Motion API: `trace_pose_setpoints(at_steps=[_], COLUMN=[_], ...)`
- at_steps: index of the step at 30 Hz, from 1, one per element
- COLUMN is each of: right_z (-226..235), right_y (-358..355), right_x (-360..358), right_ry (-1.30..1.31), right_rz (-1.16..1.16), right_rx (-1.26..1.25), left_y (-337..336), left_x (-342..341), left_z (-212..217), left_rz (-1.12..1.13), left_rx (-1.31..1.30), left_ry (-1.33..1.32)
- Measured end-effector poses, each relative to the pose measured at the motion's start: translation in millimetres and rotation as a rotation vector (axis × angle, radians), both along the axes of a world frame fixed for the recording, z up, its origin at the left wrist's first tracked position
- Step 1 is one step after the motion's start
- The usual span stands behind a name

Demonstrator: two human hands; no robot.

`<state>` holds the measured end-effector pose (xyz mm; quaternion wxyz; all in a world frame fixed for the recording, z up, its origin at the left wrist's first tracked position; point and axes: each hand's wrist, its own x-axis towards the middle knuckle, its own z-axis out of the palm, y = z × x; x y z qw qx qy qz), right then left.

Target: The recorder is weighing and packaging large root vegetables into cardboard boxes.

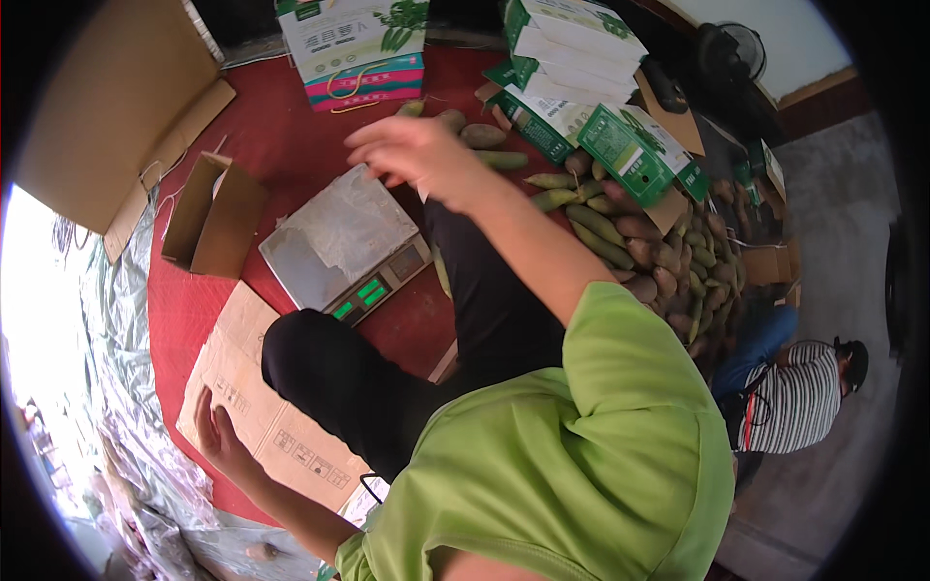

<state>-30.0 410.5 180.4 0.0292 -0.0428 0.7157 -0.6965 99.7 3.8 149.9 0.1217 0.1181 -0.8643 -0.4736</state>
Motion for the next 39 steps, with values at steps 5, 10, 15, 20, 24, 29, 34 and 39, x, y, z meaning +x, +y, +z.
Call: trace_pose_setpoints(at_steps=[5,10,15,20,24,29,34,39], right_z=[-59,-147,-182,-195,-206,-234,-217,-192], right_y=[152,267,340,390,415,467,457,497], right_x=[49,119,155,162,153,164,147,156], right_ry=[-0.228,-0.447,-0.486,-0.429,-0.383,-0.339,-0.226,0.009], right_rz=[-0.517,-0.993,-1.226,-1.326,-1.356,-1.182,-1.273,-1.364], right_rx=[-0.008,-0.134,-0.254,-0.31,-0.4,-0.79,-1.096,-0.865], left_y=[101,175,193,194,189,199,192,192], left_x=[-53,-77,-95,-98,-100,-105,-100,-101], left_z=[37,41,-12,-34,-41,-41,-42,-46], left_rz=[-0.339,-0.578,-0.635,-0.735,-0.688,-0.702,-0.689,-0.695], left_rx=[0.017,0.02,-0.309,-0.579,-0.7,-0.693,-0.717,-0.686], left_ry=[0.234,0.195,0.076,-0.081,-0.114,-0.17,-0.226,-0.184])
